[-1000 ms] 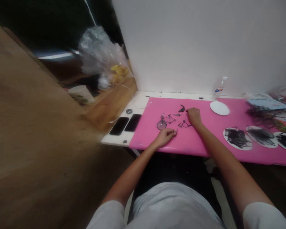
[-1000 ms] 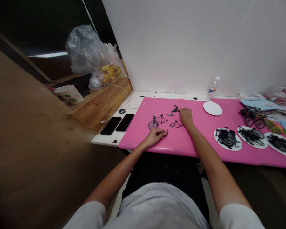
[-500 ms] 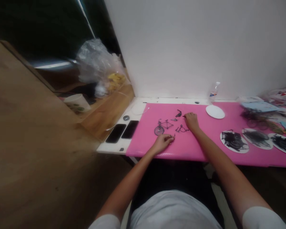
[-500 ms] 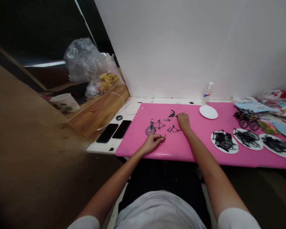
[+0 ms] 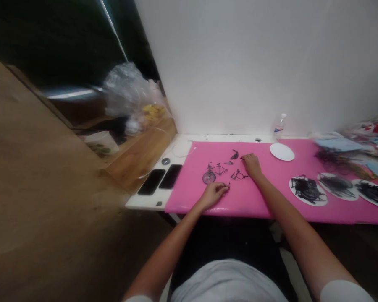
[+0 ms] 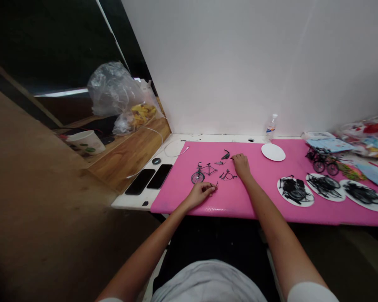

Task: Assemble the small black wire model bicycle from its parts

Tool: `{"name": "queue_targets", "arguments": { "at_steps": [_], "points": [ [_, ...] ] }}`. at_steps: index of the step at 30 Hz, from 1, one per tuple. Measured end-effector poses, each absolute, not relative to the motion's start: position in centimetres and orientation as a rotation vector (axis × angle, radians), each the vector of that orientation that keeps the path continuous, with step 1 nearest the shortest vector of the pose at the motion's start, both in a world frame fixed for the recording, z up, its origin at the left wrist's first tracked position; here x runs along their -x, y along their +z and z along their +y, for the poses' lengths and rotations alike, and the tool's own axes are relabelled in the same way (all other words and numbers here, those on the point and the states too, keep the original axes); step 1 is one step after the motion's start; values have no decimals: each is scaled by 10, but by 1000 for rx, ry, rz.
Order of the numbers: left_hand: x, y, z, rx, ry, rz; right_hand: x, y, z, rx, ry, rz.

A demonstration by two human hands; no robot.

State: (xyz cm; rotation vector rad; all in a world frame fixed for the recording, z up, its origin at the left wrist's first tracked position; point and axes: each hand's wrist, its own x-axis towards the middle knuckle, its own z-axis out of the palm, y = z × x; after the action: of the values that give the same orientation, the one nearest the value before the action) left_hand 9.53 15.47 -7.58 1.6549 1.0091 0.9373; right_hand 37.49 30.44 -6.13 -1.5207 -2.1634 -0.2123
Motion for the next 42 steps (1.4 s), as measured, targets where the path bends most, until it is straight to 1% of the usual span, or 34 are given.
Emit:
{"name": "queue_targets", "arguments": {
  "at_steps": [29, 42],
  "points": [
    [-94, -85, 160, -1654, 943, 979, -378, -67, 308, 1533, -225, -2188],
    [-94, -81, 158, -1656, 934, 994, -378, -67, 309, 1491, -226, -2179]
  ]
}}
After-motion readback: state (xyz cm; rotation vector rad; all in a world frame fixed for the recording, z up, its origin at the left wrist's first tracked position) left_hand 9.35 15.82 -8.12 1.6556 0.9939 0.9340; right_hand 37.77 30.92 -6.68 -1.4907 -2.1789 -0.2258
